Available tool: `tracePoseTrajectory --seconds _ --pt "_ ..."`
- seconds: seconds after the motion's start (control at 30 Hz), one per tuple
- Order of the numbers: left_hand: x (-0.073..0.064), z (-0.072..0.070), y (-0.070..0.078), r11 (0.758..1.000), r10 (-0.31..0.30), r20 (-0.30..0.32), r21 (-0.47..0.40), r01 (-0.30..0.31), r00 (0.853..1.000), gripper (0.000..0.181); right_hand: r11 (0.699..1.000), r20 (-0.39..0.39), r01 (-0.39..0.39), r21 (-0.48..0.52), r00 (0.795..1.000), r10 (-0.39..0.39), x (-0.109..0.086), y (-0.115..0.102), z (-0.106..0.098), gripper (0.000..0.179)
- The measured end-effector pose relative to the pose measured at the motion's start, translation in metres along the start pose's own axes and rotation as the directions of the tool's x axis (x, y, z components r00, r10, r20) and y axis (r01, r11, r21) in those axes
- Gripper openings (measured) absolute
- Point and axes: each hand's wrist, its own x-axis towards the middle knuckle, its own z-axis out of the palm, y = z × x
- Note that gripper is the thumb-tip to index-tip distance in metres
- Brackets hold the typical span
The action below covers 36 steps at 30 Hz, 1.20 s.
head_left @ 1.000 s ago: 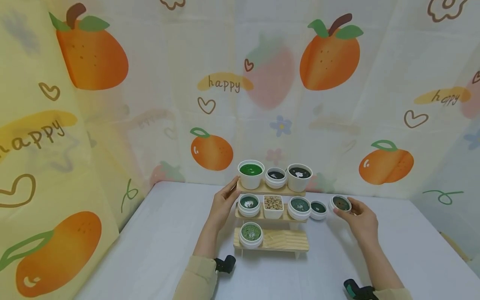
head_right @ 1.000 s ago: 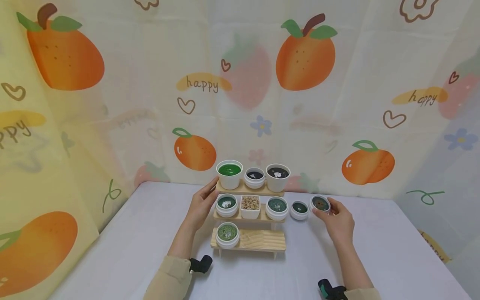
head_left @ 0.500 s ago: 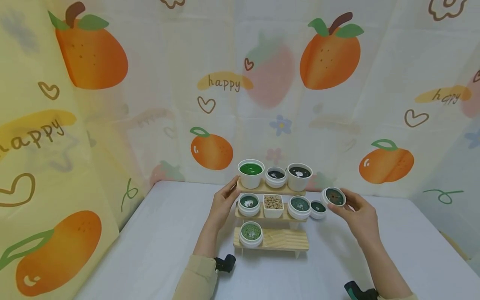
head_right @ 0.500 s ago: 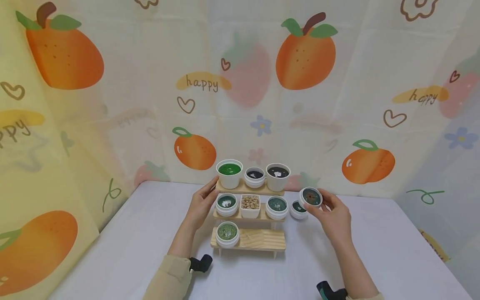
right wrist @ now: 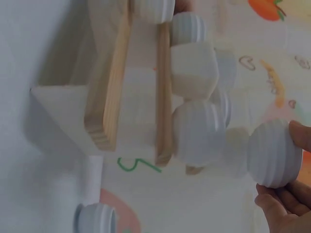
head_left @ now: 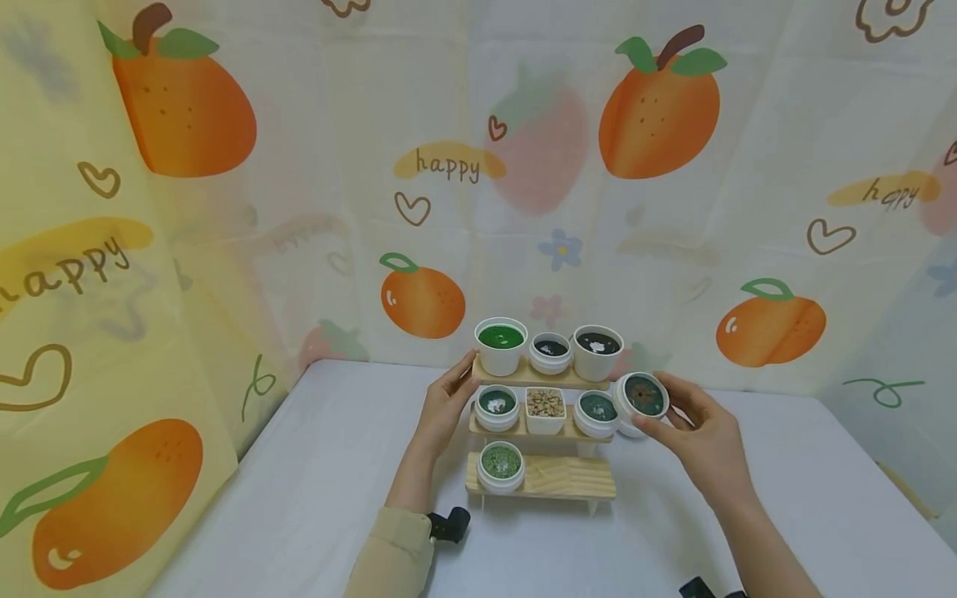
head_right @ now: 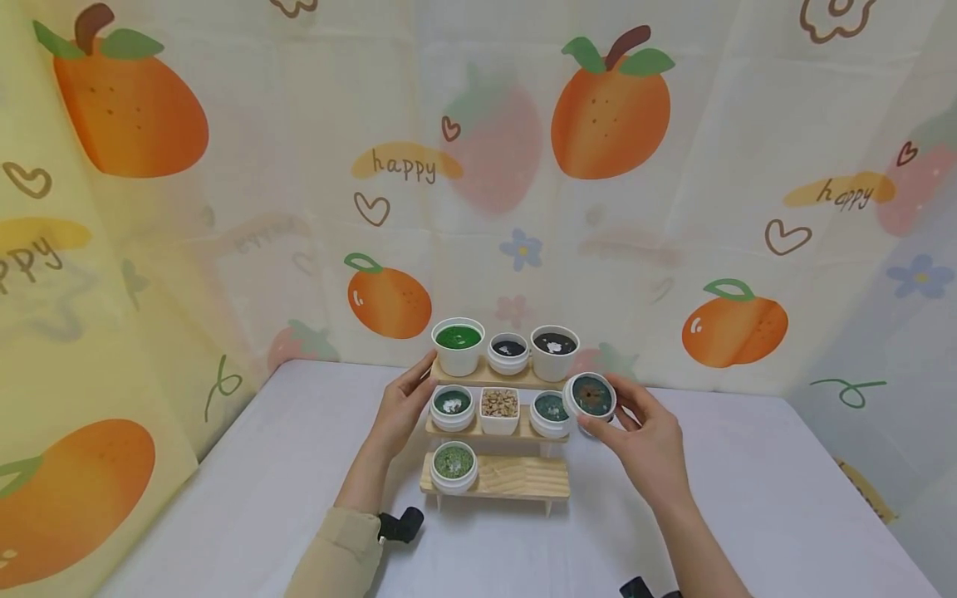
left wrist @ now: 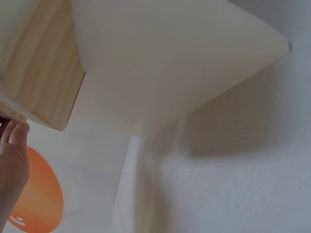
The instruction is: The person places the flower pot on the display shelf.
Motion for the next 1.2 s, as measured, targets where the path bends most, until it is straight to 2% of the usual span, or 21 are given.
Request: tracePoseTrajectory --seconds 0.07,0.27,0.63,1.2 --pt "0.0 0.0 0.0 1.0 0.0 0.003 0.002 0.0 1.0 0.051 0.999 0.021 0.029 0.034 0.999 -0.029 -0.003 -0.004 0.002 0.064" --pt "0.0 0.0 -0.001 1.0 0.006 -0.003 -0.003 -0.006 1.0 0.052 0.997 0.073 0.073 0.035 0.995 -0.075 -0.01 -0.012 0.01 0.061" --pt "0.0 0.0 -0.002 1.0 0.01 -0.007 -0.006 -0.01 1.0 0.052 0.987 0.157 0.108 0.118 0.98 -0.126 -0.025 -0.015 0.028 0.059" --pt "0.0 0.0 -0.001 1.0 0.007 -0.009 -0.012 -0.007 1.0 0.052 0.999 0.241 -0.008 0.051 0.971 -0.004 -0.038 0.003 0.053 0.064"
